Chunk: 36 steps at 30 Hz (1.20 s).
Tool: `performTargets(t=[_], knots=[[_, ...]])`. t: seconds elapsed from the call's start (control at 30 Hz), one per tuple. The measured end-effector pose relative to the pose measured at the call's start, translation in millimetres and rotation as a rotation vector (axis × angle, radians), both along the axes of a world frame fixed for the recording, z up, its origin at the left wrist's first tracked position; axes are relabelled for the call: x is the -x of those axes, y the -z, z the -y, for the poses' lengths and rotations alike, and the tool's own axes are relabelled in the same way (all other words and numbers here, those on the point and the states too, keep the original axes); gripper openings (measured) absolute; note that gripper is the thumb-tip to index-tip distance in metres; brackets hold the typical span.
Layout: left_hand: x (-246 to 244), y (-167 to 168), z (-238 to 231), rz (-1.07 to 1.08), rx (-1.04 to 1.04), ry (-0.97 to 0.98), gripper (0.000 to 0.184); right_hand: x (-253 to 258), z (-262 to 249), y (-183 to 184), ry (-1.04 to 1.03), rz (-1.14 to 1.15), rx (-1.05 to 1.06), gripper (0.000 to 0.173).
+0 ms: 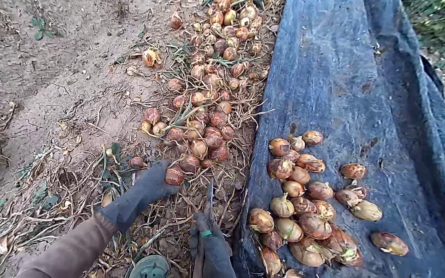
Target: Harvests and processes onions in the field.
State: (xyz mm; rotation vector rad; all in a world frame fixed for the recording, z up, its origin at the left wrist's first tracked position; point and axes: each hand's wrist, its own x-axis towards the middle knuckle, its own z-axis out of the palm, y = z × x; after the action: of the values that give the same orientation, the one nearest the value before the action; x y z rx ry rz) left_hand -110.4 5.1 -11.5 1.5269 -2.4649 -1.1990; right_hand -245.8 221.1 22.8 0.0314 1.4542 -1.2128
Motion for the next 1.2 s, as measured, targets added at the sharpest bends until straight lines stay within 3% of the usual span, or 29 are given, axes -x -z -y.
performTargets(t=[0.13,0.2,0.27,0.33,0.4,0.43,0.5,0.57,0.63,0.73,0.87,0.9,0.97,1.0,1.07,1.2], knots=[[4,-41,-46,-0.447,-0.563,0.010,0.085,17,5,-5,-0.241,-0.246,0.172,0.058],[5,-64,-73,-0.447,-0.600,0.065,0.082,23,4,-6,-0.267,-0.490,0.198,0.073],[8,-85,-84,-0.307,-0.435,0.039,0.081,23,3,-3,-0.202,-0.588,0.210,0.070],[20,-96,-91,-0.179,-0.169,-0.023,0.088,23,2,-1,-0.085,-0.462,0.259,0.061],[38,-112,-86,-0.321,-0.189,-0.015,0.090,29,-1,0,0.049,-0.120,0.451,0.068],[48,-120,-81,-0.433,-0.253,0.058,0.086,37,-3,-1,0.111,0.081,0.565,0.069],[67,-122,-66,-0.438,-0.094,0.177,0.068,59,-4,-9,0.222,0.308,0.728,0.074],[78,-92,-37,-0.278,0.110,0.048,0.061,86,-12,-16,0.296,0.365,0.849,0.075],[78,-50,-2,-0.163,0.065,-0.163,0.072,106,-22,-12,0.324,0.384,0.950,0.076],[65,-16,11,-0.154,-0.149,-0.269,0.078,99,-37,-12,0.217,0.367,0.781,0.077],[44,-11,-5,-0.008,-0.146,-0.107,0.050,54,-41,-3,0.077,0.283,0.477,0.063],[37,-11,-10,-0.037,-0.234,-0.087,0.047,44,-41,2,0.050,0.233,0.392,0.059],[23,-12,-22,-0.320,-0.557,-0.176,0.036,32,-38,10,0.020,0.155,0.231,0.052],[14,-15,-31,-0.504,-0.752,-0.218,0.030,28,-38,11,0.018,0.116,0.208,0.051],[-3,-26,-50,-0.738,-0.993,-0.121,0.025,28,-40,9,-0.015,0.065,0.325,0.064],[-11,-68,-87,-0.800,-1.055,0.015,0.020,35,-31,-11,-0.125,-0.089,0.521,0.080]])
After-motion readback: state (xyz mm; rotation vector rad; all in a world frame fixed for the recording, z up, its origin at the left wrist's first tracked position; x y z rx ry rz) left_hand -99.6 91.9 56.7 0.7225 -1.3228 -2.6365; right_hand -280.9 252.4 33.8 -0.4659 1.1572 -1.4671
